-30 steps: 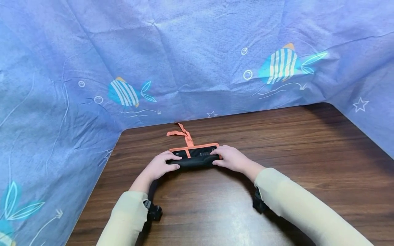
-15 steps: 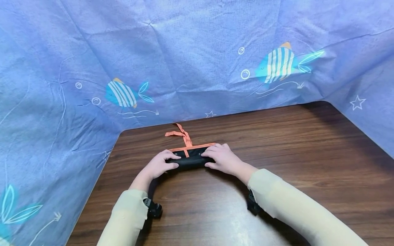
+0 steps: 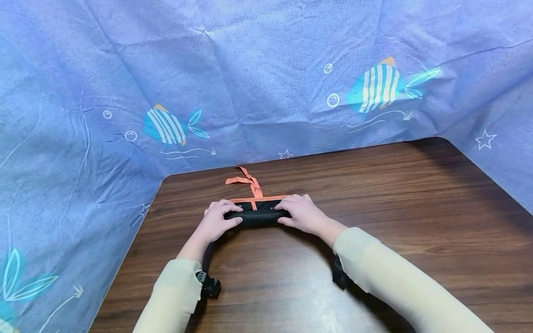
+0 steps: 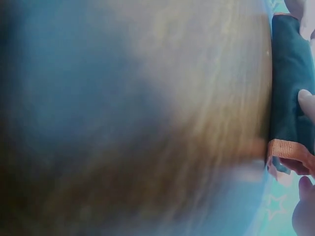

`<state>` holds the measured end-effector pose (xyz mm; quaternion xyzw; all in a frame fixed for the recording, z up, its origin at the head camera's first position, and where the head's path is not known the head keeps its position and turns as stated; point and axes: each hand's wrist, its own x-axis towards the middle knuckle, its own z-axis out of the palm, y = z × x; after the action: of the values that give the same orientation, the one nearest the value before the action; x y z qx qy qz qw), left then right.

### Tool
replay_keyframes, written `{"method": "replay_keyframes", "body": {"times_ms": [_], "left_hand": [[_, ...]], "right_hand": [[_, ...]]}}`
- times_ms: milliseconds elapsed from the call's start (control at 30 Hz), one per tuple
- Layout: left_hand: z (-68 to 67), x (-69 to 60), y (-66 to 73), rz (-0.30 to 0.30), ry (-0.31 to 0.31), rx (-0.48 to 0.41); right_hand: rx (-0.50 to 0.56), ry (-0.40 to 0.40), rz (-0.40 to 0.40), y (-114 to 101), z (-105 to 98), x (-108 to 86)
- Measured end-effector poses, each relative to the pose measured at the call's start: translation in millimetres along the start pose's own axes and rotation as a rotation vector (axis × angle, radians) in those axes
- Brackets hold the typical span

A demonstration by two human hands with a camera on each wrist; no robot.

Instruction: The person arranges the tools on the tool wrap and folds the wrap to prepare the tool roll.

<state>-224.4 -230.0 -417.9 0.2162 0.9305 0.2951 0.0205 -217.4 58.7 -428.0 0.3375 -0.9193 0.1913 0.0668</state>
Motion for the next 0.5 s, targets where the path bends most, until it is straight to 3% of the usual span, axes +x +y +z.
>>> {"method": "replay_keyframes", "body": {"times_ms": [333,500], "left_hand": [[8.5,2.6,-7.8,-0.067,0.026,-0.070],[9.8,3.3,-9.2,-0.043,0.062,-0.068]], "right_hand": [[0.055,-0.050,0.065,2.9,0.3,2.6],[0.077,-0.058,0.068,6.0,2.1,5.1]]}}
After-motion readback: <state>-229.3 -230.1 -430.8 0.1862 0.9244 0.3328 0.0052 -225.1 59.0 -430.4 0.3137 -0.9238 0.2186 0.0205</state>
